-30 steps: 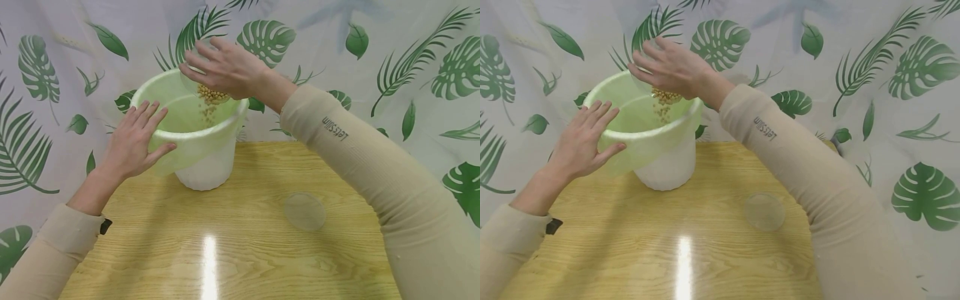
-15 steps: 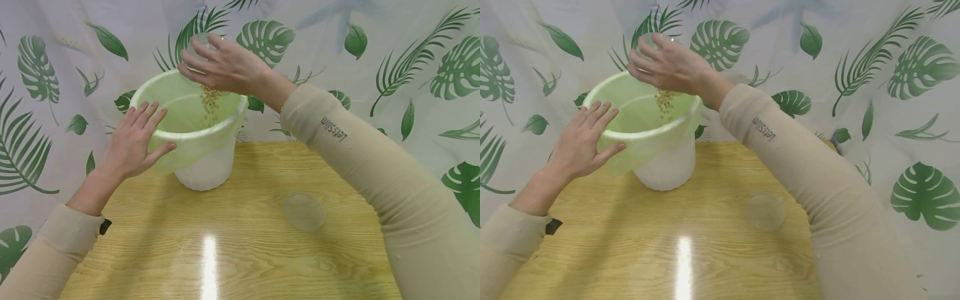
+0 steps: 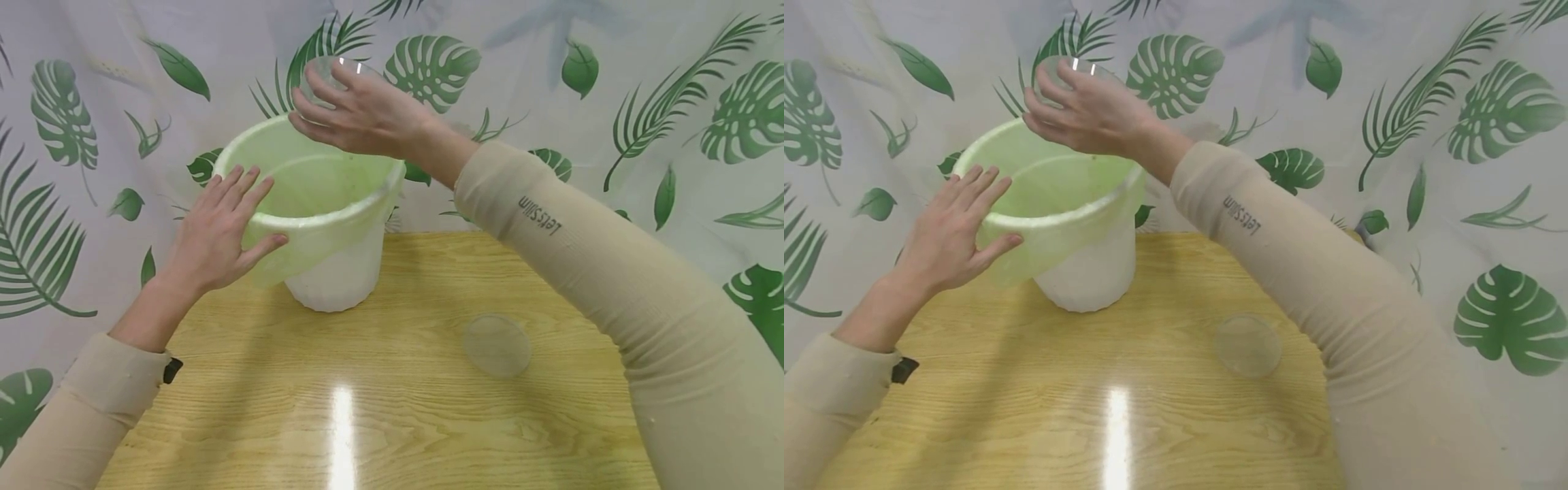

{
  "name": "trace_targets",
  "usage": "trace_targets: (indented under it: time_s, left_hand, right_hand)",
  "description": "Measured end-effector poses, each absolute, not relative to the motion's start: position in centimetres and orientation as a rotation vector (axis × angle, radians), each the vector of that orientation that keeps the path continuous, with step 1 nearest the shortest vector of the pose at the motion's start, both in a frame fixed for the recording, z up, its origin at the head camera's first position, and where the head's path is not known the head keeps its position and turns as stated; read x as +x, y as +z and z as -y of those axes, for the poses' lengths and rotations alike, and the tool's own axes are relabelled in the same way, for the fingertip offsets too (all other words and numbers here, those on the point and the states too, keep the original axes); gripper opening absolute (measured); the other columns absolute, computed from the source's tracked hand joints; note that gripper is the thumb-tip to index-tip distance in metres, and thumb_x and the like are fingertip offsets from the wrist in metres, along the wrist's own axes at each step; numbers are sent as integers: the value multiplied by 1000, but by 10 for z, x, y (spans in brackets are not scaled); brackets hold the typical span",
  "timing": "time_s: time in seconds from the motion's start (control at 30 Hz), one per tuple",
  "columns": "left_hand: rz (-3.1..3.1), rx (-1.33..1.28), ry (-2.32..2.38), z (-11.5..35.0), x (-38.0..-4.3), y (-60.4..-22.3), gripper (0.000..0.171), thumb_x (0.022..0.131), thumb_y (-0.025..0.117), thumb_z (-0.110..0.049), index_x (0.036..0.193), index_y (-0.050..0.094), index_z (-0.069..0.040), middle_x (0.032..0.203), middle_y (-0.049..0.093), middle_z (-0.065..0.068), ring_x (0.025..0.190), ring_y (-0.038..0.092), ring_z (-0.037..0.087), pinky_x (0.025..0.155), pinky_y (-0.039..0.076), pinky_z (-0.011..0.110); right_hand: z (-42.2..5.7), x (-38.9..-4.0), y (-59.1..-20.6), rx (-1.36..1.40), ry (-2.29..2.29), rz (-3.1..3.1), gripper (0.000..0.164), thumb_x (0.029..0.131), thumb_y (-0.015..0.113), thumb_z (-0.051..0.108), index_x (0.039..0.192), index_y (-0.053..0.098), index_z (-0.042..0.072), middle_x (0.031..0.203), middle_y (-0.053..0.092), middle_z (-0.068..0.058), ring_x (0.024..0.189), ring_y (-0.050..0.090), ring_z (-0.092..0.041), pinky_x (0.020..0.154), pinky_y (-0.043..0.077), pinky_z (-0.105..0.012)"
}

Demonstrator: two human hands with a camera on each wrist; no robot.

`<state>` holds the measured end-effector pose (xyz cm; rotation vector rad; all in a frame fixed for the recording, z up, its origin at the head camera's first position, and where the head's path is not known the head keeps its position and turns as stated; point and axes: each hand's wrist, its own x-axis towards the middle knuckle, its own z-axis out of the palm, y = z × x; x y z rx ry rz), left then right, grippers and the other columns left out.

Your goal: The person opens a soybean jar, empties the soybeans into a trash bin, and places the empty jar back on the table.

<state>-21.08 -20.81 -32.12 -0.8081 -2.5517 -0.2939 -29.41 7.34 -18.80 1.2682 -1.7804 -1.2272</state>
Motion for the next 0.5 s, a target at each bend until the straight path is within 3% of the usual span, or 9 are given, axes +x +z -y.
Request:
trace_targets:
  time_s: [0.33, 0.5]
  left_hand:
    - [2539, -809, -293, 208, -211, -322, 106, 97, 19, -86, 160, 44, -4, 165, 43, 26, 156, 36, 48, 132, 26, 62]
    - [2534, -804, -292, 208, -211, -323, 107, 97, 18, -87, 159, 44, -4, 165, 43, 26, 156, 37, 48, 132, 27, 62]
  right_hand:
    - [-72, -293, -193, 1239, -1253, 1663, 52, 114, 37, 12, 165, 30, 12, 165, 43, -13, 148, 47, -39, 115, 51, -48]
    - [-70, -292, -197, 1197, -1304, 1652, 50, 114, 39, 17, 163, 34, 11, 164, 45, -13, 147, 48, -38, 116, 50, -48]
